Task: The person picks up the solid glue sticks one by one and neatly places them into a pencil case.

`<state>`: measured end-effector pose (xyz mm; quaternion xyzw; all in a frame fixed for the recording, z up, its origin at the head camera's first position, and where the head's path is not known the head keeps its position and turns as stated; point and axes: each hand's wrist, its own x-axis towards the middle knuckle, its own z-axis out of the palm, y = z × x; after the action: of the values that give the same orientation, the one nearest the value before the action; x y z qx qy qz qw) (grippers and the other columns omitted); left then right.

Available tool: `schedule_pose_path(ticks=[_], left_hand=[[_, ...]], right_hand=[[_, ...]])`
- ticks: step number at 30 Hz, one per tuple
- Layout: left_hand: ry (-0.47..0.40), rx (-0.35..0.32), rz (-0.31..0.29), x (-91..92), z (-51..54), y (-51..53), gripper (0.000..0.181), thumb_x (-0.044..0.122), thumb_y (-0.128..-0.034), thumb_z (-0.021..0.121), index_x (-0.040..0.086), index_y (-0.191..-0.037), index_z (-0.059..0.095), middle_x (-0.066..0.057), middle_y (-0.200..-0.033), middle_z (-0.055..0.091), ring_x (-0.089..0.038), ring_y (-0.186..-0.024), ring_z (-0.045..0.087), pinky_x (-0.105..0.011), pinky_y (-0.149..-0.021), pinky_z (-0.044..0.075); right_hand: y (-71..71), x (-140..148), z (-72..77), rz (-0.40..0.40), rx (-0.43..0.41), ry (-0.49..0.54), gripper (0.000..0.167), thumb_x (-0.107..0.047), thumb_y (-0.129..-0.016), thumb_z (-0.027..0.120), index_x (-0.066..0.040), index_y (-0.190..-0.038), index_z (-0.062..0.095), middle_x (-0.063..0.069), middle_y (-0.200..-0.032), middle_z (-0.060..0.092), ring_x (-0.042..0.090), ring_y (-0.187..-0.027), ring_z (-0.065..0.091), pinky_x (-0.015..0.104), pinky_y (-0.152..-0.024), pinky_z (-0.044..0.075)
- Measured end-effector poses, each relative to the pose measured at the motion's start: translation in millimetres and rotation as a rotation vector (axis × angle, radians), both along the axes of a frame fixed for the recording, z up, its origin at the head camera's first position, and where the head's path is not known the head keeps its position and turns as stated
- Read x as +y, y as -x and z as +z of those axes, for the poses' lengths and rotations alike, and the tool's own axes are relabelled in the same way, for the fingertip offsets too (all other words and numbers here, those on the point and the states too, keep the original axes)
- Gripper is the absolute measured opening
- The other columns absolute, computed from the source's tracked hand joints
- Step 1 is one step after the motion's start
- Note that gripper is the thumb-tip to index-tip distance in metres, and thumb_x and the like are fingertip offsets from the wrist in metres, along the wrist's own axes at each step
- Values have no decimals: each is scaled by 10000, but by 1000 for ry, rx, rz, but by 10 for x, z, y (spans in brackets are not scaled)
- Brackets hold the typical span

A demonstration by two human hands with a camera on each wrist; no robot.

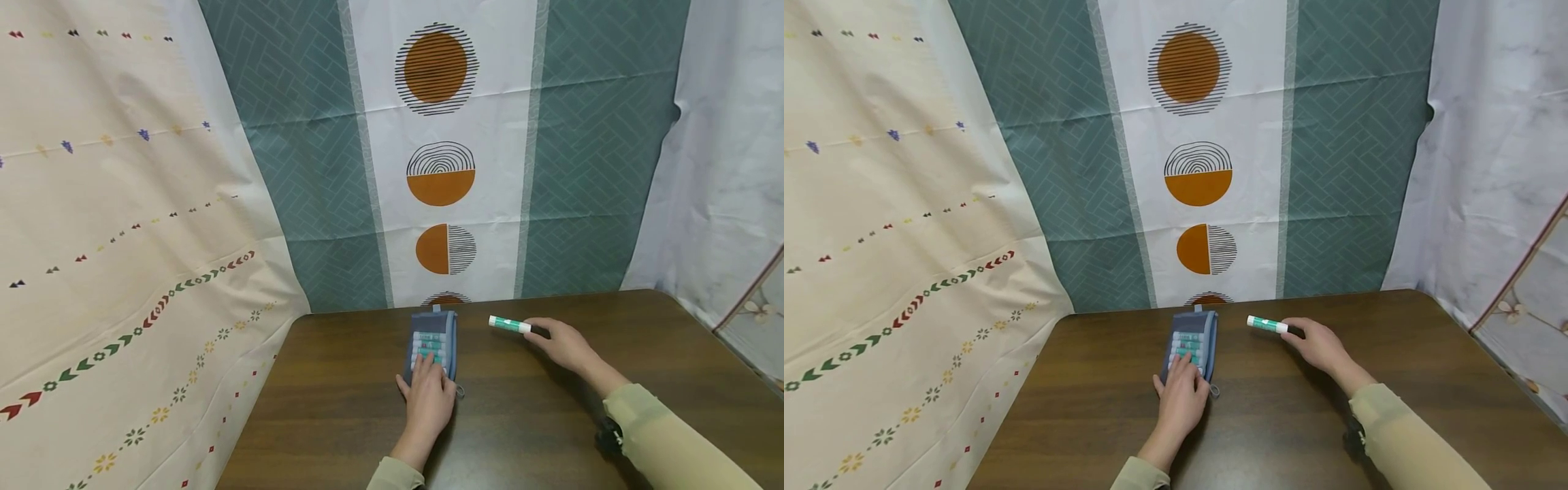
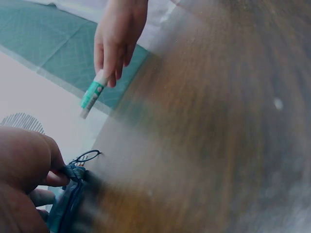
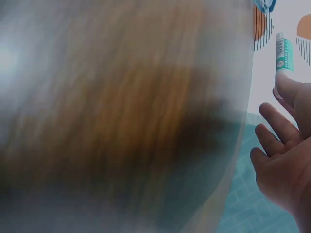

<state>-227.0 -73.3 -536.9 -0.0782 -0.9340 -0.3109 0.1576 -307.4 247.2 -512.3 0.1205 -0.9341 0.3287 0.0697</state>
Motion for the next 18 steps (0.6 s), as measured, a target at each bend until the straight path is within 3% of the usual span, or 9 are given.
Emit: schedule_pose_path(ticks=[18], left_hand=[[-4, 4, 7, -3, 20, 3, 304, 57, -953, 678, 186, -732, 514, -208, -1554, 621, -472, -1548, 446, -946, -1104, 151]], right_hand=[[137, -435, -1, 44, -40, 2, 349, -237, -1059, 753, -51, -1354, 745, 213, -1347, 727, 421, -1208, 679, 674, -1023, 534]])
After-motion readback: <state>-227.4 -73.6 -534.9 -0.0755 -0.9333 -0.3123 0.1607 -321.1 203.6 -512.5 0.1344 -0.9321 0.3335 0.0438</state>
